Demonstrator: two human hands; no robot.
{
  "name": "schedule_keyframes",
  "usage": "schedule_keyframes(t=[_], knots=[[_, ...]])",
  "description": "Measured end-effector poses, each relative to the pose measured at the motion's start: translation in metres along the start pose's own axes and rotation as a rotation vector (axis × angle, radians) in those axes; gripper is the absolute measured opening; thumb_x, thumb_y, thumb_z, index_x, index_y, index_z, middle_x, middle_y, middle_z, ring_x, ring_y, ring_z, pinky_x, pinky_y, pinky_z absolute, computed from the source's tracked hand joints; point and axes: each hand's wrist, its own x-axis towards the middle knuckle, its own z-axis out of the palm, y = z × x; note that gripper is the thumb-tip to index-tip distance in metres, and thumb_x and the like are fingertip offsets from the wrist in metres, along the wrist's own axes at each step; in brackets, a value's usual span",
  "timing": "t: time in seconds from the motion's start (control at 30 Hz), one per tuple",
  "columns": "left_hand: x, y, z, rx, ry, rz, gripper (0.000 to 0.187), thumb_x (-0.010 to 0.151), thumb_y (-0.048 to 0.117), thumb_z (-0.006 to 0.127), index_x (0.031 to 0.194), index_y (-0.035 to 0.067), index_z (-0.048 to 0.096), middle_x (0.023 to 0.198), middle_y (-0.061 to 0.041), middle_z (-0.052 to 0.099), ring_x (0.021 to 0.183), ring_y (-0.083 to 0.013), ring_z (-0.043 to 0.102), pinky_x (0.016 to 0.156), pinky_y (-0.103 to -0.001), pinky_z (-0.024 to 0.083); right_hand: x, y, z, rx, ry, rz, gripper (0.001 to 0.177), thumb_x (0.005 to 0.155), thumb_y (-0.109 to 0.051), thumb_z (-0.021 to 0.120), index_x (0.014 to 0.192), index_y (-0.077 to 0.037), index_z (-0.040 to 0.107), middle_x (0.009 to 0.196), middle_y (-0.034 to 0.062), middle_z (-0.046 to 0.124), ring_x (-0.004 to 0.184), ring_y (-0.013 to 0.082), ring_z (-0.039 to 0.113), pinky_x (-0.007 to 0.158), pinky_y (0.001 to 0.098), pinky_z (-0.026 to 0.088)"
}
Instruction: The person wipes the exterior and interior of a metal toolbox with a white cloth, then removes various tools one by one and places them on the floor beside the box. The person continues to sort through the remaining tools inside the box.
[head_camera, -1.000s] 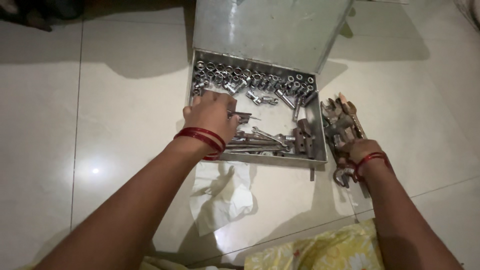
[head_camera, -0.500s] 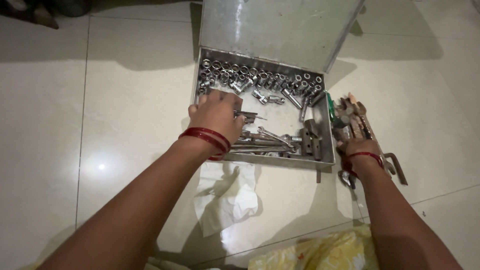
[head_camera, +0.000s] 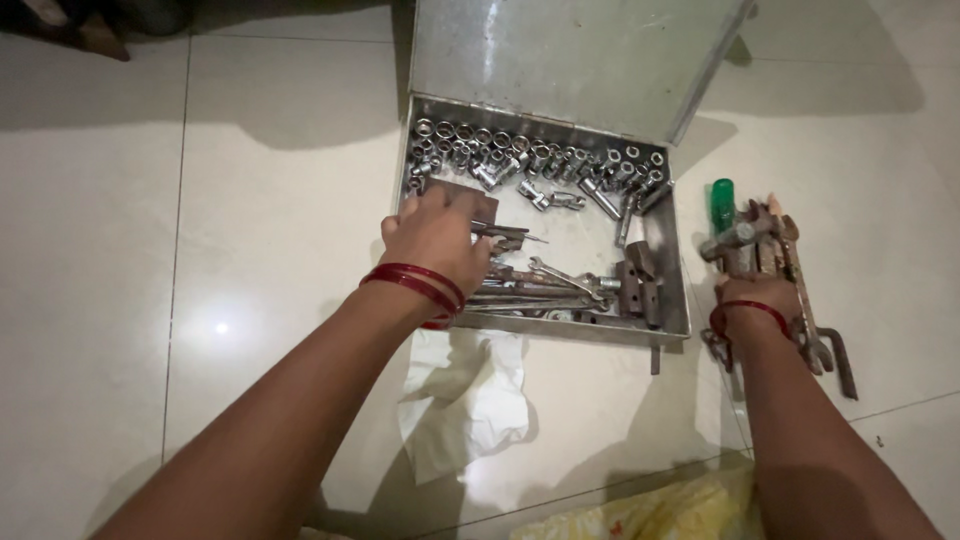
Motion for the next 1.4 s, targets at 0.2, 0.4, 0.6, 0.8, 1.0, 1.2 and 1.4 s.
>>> schedule_keyframes(t=[0.2, 0.4, 0.6, 0.8, 1.0, 1.2, 1.4], knots=[[0.001, 0.002, 0.0, 0.009, -0.012, -0.002, 0.04, 0.092, 0.032, 0.067, 0.13, 0.024, 0.062, 0.137, -0.011, 0.053, 0.134, -0.0311, 0.045, 0.113, -0.054, 0.031, 0.0, 0.001, -0.001, -0.04, -0.04, -0.042, 0.028, 0.083, -0.021, 0.084, 0.11, -0.014, 0.081, 0.109, 0.0177, 0.075, 0.094, 0.0317, 0.073, 0.085, 0.0427, 0.058], [0.0, 0.003, -0.003, 0.018, -0.033, -0.014, 0.039, 0.093, 0.033, 0.067, 0.131, 0.024, 0.062, 0.136, -0.011, 0.053, 0.134, -0.0304, 0.045, 0.113, -0.054, 0.032, 0.004, 0.006, 0.008, -0.068, -0.059, -0.178, 0.03, 0.08, -0.025, 0.088, 0.106, -0.012, 0.081, 0.109, 0.016, 0.076, 0.096, 0.0286, 0.073, 0.092, 0.038, 0.056], [0.0, 0.002, -0.002, 0.017, -0.013, -0.001, 0.038, 0.093, 0.032, 0.068, 0.129, 0.023, 0.062, 0.135, -0.011, 0.054, 0.132, -0.0301, 0.047, 0.112, -0.054, 0.033, 0.015, 0.011, 0.017, -0.117, -0.049, -0.189, 0.033, 0.078, -0.027, 0.091, 0.104, -0.009, 0.082, 0.107, 0.016, 0.077, 0.094, 0.0278, 0.074, 0.091, 0.0371, 0.057], [0.002, 0.0, 0.001, -0.009, 0.018, 0.008, 0.036, 0.091, 0.03, 0.069, 0.125, 0.022, 0.064, 0.133, -0.01, 0.055, 0.13, -0.0305, 0.047, 0.11, -0.054, 0.034, 0.014, 0.011, 0.018, -0.109, -0.075, -0.168, 0.034, 0.079, -0.027, 0.092, 0.104, -0.008, 0.08, 0.105, 0.0161, 0.078, 0.093, 0.0279, 0.074, 0.088, 0.0376, 0.059], [0.003, -0.002, 0.001, -0.085, 0.148, 0.105, 0.023, 0.091, 0.023, 0.067, 0.113, 0.017, 0.07, 0.122, -0.012, 0.061, 0.122, -0.0326, 0.055, 0.107, -0.053, 0.039, 0.018, -0.01, 0.007, -0.205, -0.135, -0.191, 0.034, 0.083, -0.024, 0.086, 0.11, -0.007, 0.076, 0.114, 0.0174, 0.074, 0.097, 0.0285, 0.071, 0.092, 0.0415, 0.057], [0.003, -0.002, 0.003, -0.136, 0.232, 0.139, 0.019, 0.09, 0.02, 0.066, 0.107, 0.015, 0.072, 0.115, -0.012, 0.063, 0.115, -0.0331, 0.058, 0.103, -0.054, 0.04, -0.02, -0.056, -0.019, -0.068, 0.09, -0.88, 0.02, 0.089, -0.012, 0.079, 0.108, -0.006, 0.079, 0.103, 0.0193, 0.078, 0.089, 0.0258, 0.072, 0.125, 0.0399, 0.036], [0.002, -0.004, 0.004, -0.158, 0.285, 0.196, 0.018, 0.091, 0.018, 0.065, 0.106, 0.014, 0.073, 0.111, -0.011, 0.067, 0.112, -0.0323, 0.062, 0.102, -0.053, 0.043, -0.107, -0.099, -0.002, -0.04, -0.246, -0.729, 0.015, 0.091, -0.018, 0.076, 0.105, -0.02, 0.08, 0.115, 0.0049, 0.074, 0.098, 0.0172, 0.072, 0.09, 0.0373, 0.059]])
